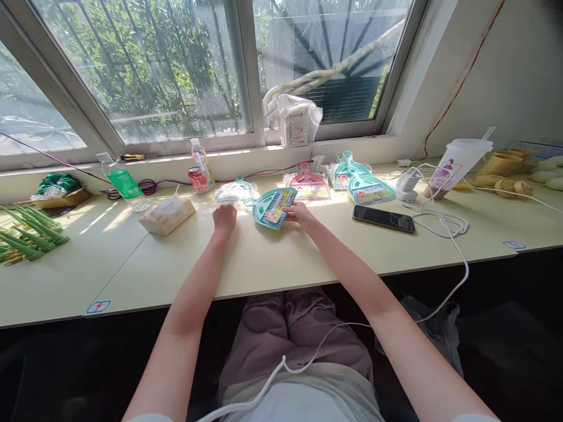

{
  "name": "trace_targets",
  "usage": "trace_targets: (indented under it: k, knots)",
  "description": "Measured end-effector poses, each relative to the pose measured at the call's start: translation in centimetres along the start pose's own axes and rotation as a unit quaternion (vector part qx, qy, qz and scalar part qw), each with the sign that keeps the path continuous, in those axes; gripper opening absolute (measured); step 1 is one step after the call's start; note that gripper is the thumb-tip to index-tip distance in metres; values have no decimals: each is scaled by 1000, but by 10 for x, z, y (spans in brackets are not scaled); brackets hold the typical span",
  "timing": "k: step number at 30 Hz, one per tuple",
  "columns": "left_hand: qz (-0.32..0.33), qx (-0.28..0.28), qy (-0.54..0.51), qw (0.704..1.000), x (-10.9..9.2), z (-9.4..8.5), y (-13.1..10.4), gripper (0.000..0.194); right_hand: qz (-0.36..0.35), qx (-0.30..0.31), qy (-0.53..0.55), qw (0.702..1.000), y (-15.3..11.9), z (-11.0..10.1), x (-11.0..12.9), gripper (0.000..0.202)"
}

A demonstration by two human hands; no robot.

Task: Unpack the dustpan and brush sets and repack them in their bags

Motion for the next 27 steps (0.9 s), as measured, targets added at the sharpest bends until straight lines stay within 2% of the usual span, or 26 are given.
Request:
trace_targets:
  k: [3, 6, 9, 14, 18, 21, 23, 25, 26, 27]
  knots:
    - [9, -14, -95, 995, -6, -8, -6, 23, -17, 44, 8, 999, -2, 12, 5, 16]
    - [33, -25, -141, 989, -14, -14, -11, 22, -27, 59, 11, 998, -4, 17, 9, 19]
    - [62, -41, -159, 984, -22, -22, -17, 24, -37, 41, 12, 998, -3, 15, 10, 19]
    - [117, -37, -183, 975, -39, -25, -29, 26, -45, -15, 54, 997, -3, 6, 11, 16]
    - [159, -66, -154, 973, -55, -28, -39, 31, -38, 14, 85, 996, -4, 17, 9, 15]
    - [196, -88, -182, 960, -68, -33, -48, 28, -40, 31, 103, 993, -4, 26, 6, 15]
    - [170, -119, -227, 952, -65, -41, -49, 34, -54, 24, 123, 991, -3, 27, 6, 13]
    - [86, -157, -312, 933, -46, -49, -42, 57, -73, 15, 145, 987, -3, 27, 8, 11]
    - [38, -152, -368, 917, -34, -47, -37, 66, -80, 11, 154, 985, -3, 27, 8, 10]
    - [1, -108, -428, 897, -25, -38, -29, 72, -84, 8, 162, 983, -3, 27, 9, 9]
Point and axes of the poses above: each hand's wrist, its own y-axis towards the middle knuckle, its own z-axis out of the palm, x = y × z, the point moved 10 cm from there along y, towards the middle knuckle, and after that the axes turned 13 degrees about -z, right-handed, at the moved point
